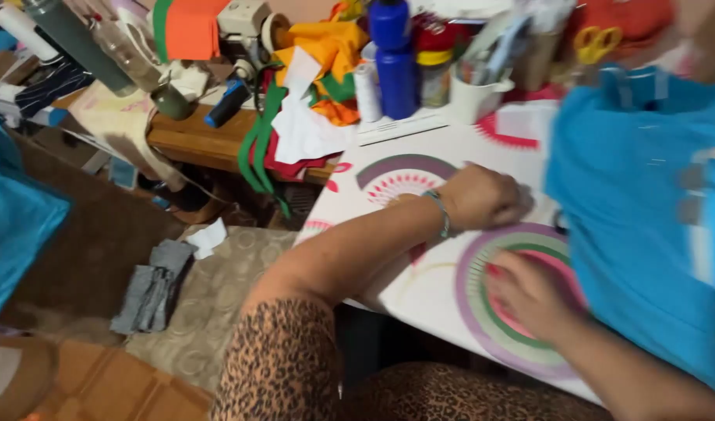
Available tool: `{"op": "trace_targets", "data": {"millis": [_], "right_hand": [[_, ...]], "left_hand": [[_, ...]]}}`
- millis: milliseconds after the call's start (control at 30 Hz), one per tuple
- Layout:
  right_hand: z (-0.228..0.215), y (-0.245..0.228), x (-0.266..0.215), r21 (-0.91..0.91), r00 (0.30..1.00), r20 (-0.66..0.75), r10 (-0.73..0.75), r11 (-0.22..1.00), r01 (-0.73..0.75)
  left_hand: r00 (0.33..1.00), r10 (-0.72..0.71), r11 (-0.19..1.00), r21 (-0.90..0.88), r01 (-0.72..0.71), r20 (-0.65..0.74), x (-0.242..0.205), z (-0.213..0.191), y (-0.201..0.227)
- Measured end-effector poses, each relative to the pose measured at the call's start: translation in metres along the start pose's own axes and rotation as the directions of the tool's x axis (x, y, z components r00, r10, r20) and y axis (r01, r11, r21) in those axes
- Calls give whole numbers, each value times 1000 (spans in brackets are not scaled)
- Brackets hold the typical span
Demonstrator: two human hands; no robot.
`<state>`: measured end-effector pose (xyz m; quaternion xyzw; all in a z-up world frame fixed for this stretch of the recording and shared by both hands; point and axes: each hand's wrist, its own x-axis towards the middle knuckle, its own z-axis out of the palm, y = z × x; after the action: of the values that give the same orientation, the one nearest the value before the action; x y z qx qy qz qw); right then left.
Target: The person aligns a green fabric strip on an orange fabric piece and uses scissors to trim the edges. They repeatedly cut the green strip to match the orange fabric, folding and adjusting the pieces as they work.
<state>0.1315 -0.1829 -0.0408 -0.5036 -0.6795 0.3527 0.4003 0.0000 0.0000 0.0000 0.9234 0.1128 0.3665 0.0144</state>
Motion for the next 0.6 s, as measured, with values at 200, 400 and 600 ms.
{"op": "trace_targets", "data": {"millis": [200,400,600], "right_hand": [[-14,49,-23,105,886,-106,451,892,-441],[-15,-42,3,265,970,-24,242,937,-227],[-17,17,2,203,972,6,235,952,-231]], "left_hand": [[992,123,986,-113,-126,-34,-44,-28,8],[990,107,994,-16,-109,-93,-46,-11,30],[991,22,989,141,-41,135,-61,32,5]]}}
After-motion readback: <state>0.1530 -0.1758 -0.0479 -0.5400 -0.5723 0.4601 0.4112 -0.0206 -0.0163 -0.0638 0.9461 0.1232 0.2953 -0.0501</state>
